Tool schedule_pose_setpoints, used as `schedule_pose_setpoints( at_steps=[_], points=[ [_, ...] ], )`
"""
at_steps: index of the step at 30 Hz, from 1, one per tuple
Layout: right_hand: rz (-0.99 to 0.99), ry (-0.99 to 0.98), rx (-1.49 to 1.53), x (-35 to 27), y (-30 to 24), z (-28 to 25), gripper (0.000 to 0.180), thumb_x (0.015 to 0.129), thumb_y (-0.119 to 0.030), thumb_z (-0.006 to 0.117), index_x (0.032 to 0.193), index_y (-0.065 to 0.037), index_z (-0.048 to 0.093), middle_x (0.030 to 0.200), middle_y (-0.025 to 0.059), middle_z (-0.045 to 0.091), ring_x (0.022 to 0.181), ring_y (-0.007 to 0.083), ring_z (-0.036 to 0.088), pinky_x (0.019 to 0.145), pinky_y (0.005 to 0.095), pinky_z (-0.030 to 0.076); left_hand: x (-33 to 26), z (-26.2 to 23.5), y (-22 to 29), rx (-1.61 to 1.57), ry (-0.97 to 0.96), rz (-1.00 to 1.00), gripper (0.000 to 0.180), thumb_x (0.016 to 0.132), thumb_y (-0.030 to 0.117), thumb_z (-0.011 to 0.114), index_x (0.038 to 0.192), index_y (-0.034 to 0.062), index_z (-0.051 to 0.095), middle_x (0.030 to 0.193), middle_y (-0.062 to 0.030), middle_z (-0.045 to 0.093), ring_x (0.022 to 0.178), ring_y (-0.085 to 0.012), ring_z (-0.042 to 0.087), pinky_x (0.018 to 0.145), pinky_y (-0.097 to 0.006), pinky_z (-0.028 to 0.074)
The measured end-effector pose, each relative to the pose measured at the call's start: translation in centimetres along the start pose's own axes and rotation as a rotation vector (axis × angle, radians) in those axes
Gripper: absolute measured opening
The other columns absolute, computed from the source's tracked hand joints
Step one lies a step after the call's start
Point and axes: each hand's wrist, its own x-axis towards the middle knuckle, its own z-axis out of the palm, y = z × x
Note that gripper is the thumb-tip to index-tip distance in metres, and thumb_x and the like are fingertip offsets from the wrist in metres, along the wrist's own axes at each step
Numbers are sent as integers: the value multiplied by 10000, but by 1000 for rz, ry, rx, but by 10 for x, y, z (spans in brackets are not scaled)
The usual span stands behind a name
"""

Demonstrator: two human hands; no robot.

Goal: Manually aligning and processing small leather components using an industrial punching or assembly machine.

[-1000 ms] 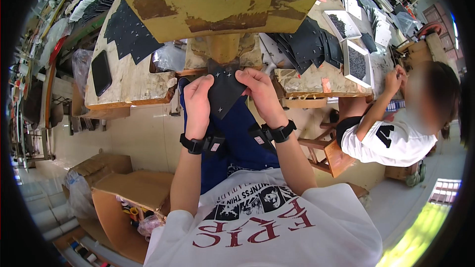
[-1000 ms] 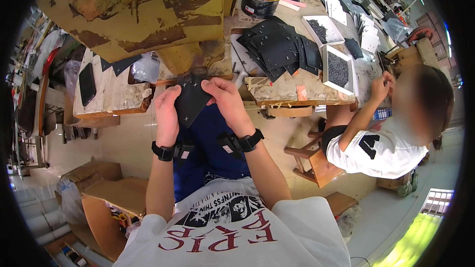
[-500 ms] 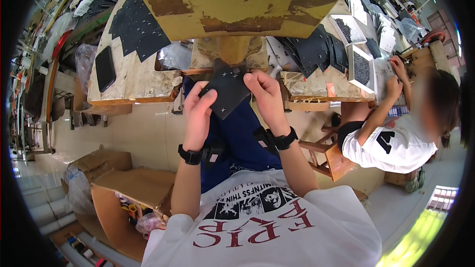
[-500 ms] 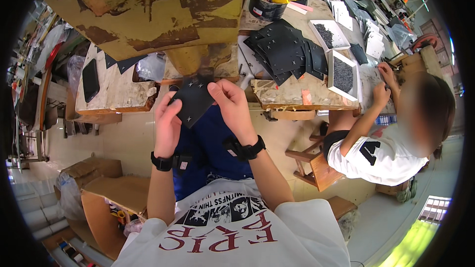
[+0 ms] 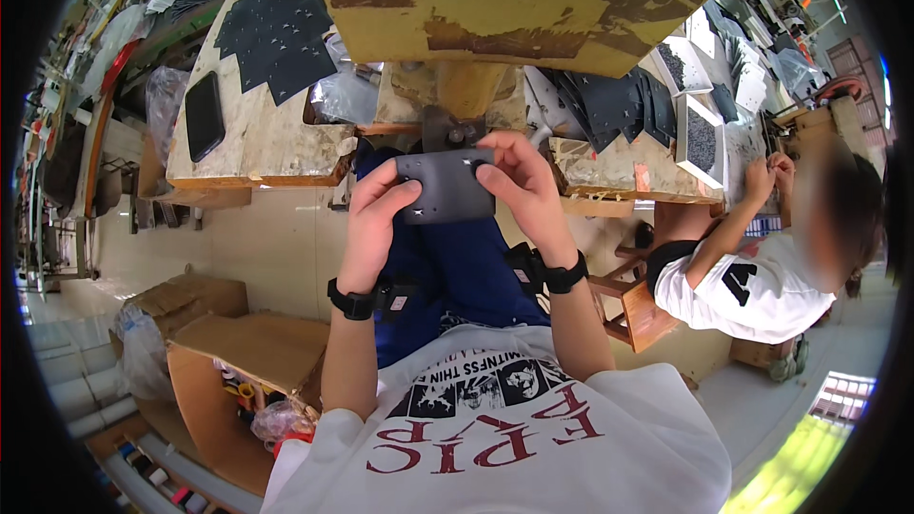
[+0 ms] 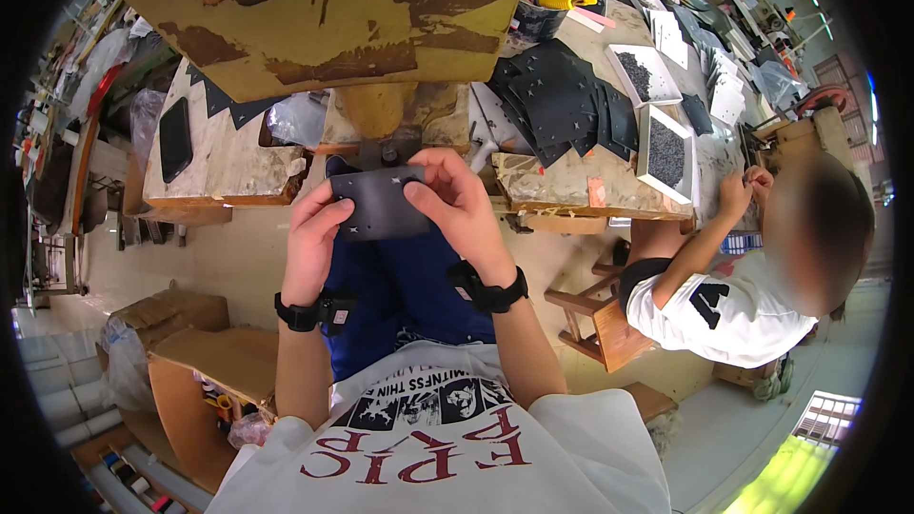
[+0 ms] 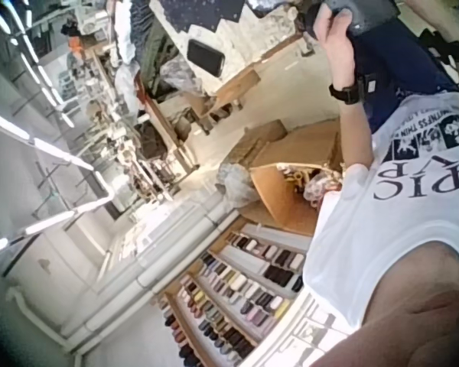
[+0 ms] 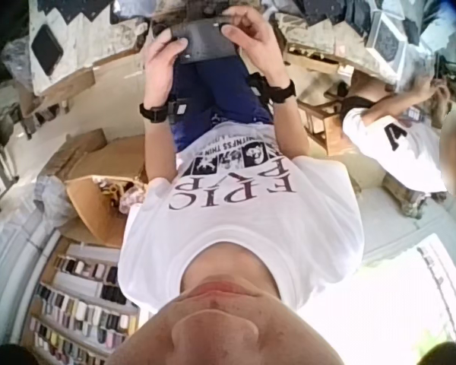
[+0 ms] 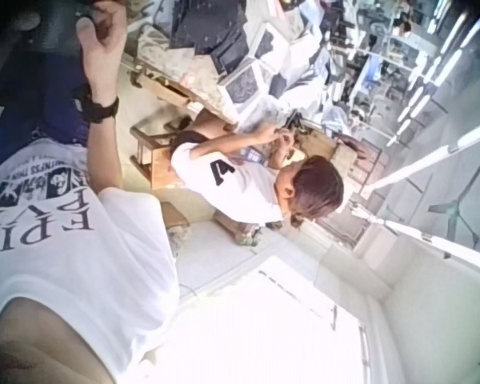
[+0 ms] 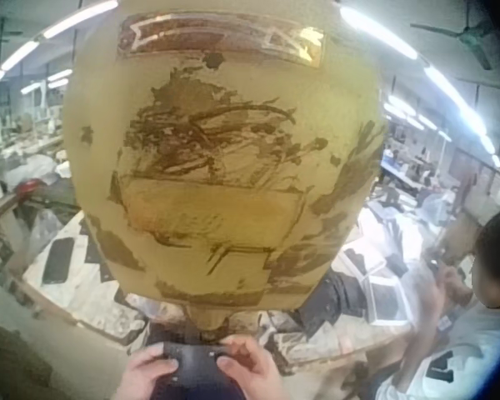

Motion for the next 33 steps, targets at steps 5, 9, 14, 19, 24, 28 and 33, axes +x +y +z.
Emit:
schedule_pose_setpoints(
  at_steps=[5, 9, 14, 19, 24, 28, 33],
  points=[
    [50, -127, -79, -7, 0, -6, 60, 909, -51, 642, 938, -14, 605, 829, -43, 557, 741, 15, 492, 632, 177, 395, 6, 2, 1, 227, -112, 9, 119, 925, 112, 591, 956, 7, 640, 811, 43, 583, 741, -28, 502, 670, -191, 397],
    [-20, -60, -74, -6, 8, -6, 102, 907, -92, 652, 930, -14, 591, 812, -43, 549, 731, 28, 485, 636, 189, 398, 6, 3, -3, 267, -45, -51, 156, 935, 154, 612, 834, 36, 599, 710, 69, 503, 645, -14, 425, 564, -195, 340],
    [-8, -36, -166, -3, 4, -4, 161, 914, -147, 653, 865, -11, 581, 734, -45, 512, 691, 33, 455, 604, 203, 378, 8, 8, -11, 369, -1, -29, 295, 959, 213, 607, 724, 58, 519, 627, 63, 404, 575, -21, 362, 501, -212, 293],
    [11, 59, -171, 4, 3, -2, 233, 917, -156, 649, 749, -13, 574, 641, -63, 451, 623, 32, 390, 540, 226, 317, 18, 20, -1, 385, 43, 87, 296, 966, 212, 601, 732, 41, 537, 624, 62, 404, 574, -27, 363, 504, -217, 290],
    [-14, 117, -155, 10, 9, 0, 240, 919, -168, 646, 745, -16, 578, 637, -63, 454, 617, 31, 387, 544, 228, 321, 25, 22, -1, 408, 112, 85, 302, 964, 211, 604, 726, 35, 548, 613, 70, 407, 563, -22, 352, 505, -215, 285],
    [15, 155, -111, 14, 9, 1, 252, 918, -180, 644, 735, -18, 588, 636, -60, 478, 615, 30, 404, 554, 224, 337, 29, 22, -3, 428, 126, 13, 267, 965, 288, 597, 792, 87, 623, 680, 87, 522, 594, 10, 437, 508, -169, 338],
    [66, 145, -48, 16, 8, 2, 259, 911, -183, 650, 723, -14, 591, 640, -59, 495, 619, 29, 420, 557, 219, 347, 36, 13, -14, 318, 133, 50, 263, 955, 247, 599, 740, 95, 607, 660, 92, 520, 561, 22, 437, 476, -152, 311]
  ],
)
